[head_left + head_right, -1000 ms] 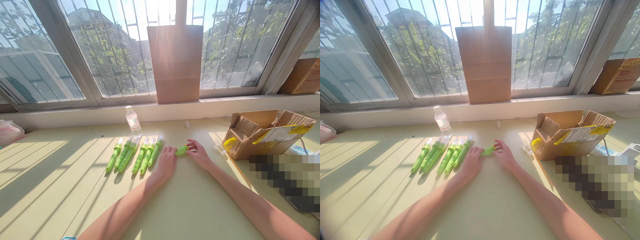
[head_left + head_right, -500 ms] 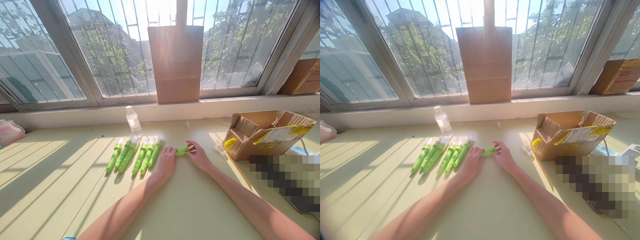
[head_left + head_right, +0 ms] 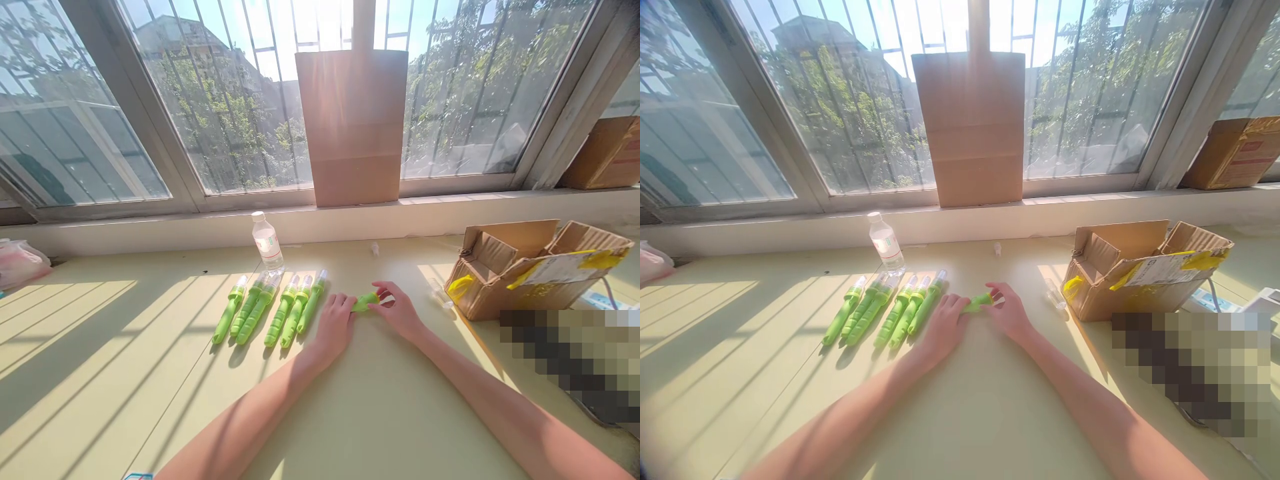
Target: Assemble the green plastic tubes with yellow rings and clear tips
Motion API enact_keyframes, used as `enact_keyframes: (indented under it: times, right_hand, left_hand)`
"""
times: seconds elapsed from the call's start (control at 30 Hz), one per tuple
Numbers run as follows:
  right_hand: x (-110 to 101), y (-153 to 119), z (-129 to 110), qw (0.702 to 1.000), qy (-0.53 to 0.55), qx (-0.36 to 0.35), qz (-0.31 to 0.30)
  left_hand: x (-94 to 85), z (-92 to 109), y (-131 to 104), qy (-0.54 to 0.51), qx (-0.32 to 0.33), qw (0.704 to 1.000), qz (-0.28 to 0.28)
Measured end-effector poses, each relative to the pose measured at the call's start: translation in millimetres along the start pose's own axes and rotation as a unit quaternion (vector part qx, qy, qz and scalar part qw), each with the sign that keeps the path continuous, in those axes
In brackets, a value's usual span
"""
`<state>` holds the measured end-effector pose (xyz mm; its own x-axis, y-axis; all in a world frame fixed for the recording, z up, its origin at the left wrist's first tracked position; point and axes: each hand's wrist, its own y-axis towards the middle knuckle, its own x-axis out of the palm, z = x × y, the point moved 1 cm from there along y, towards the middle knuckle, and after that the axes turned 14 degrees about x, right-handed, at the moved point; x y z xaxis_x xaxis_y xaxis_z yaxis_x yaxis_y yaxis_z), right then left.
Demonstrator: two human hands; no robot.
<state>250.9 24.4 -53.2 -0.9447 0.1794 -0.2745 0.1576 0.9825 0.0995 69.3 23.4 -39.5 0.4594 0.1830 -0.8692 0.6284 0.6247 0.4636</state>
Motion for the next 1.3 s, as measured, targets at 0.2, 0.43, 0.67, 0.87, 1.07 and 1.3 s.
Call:
enact_keyframes:
  times: [0.2, 0.43, 0.67, 0.87, 1.07, 1.3]
  right_hand:
    - [-0.8, 1.2, 1.1, 1.000, -0.023, -0.011, 0.009]
    - [-1.7, 1.2, -0.2, 0.999, -0.031, -0.028, 0.021]
    - [-0.9, -2.3, -5.2, 0.994, -0.081, -0.059, 0.037]
    - [-0.2, -4.2, -6.8, 0.993, -0.080, -0.061, 0.062]
    - [-0.2, -5.7, -8.8, 0.994, -0.069, -0.058, 0.069]
    - [0.8, -4.3, -6.3, 0.994, -0.066, -0.060, 0.070]
  left_hand:
    - [-0.8, 0.6, -0.3, -0.004, 0.005, 1.000, -0.006]
    - [-0.1, -0.1, -1.3, 0.006, 0.023, 1.000, -0.003]
    - [0.5, 0.4, -1.2, 0.014, 0.035, 0.999, 0.000]
    - [0.9, 1.2, -0.7, 0.018, 0.053, 0.998, 0.009]
    - [0.9, 1.6, 0.0, 0.015, 0.055, 0.998, 0.005]
    - [0.2, 1.8, 0.0, 0.004, 0.051, 0.999, 0.006]
